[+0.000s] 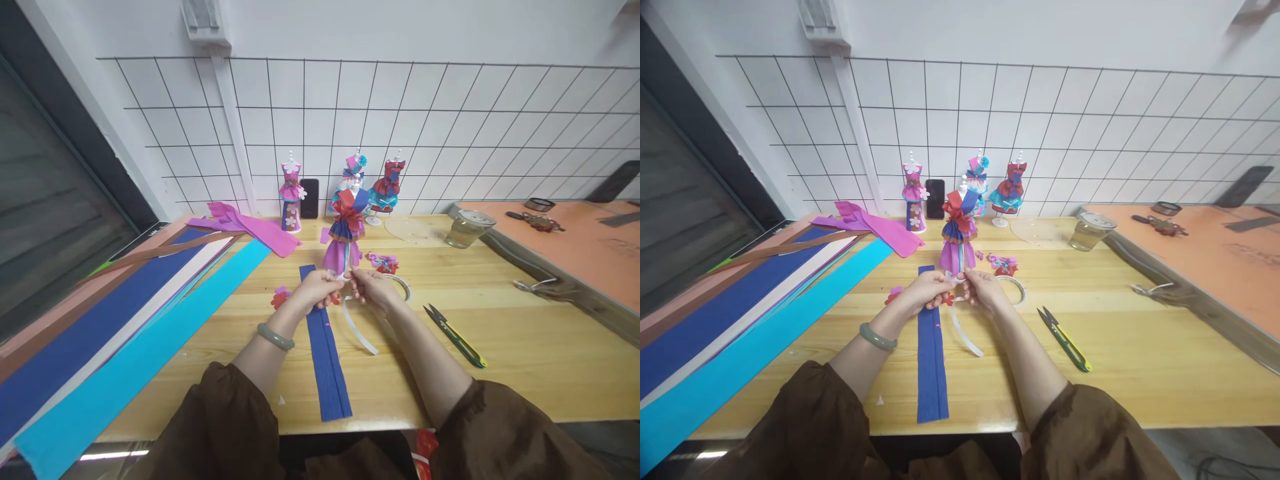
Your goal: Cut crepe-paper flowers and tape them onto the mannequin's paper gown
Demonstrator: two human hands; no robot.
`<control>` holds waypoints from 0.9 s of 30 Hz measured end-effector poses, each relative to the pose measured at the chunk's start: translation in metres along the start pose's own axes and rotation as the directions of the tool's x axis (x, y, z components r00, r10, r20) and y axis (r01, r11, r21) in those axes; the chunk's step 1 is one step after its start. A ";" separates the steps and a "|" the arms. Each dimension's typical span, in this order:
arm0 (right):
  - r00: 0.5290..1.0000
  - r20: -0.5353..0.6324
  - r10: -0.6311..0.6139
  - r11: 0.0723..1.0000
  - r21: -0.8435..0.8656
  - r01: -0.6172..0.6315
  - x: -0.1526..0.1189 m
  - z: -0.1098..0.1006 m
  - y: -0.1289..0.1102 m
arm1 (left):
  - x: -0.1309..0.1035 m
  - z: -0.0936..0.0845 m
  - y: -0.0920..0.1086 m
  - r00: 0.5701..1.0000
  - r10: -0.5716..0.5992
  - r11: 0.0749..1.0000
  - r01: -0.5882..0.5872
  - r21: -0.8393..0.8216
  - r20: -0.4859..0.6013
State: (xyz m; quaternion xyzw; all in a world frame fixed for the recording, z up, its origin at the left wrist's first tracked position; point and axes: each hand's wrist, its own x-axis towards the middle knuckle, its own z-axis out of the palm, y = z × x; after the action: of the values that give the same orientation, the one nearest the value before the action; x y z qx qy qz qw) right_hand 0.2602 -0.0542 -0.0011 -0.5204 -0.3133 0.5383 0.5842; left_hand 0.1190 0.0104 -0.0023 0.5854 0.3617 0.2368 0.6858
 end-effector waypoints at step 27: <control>0.960 -0.174 -0.218 0.769 -0.637 0.059 -0.008 -0.018 -0.014 | -0.005 0.003 -0.008 0.931 -0.125 0.977 0.055 0.208 0.342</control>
State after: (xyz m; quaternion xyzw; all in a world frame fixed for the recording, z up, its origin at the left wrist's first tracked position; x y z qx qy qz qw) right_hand 0.2793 -0.0650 0.0095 -0.7205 -0.4394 0.2923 0.4498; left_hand 0.1171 0.0034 -0.0088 0.6655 0.2808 0.0596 0.6890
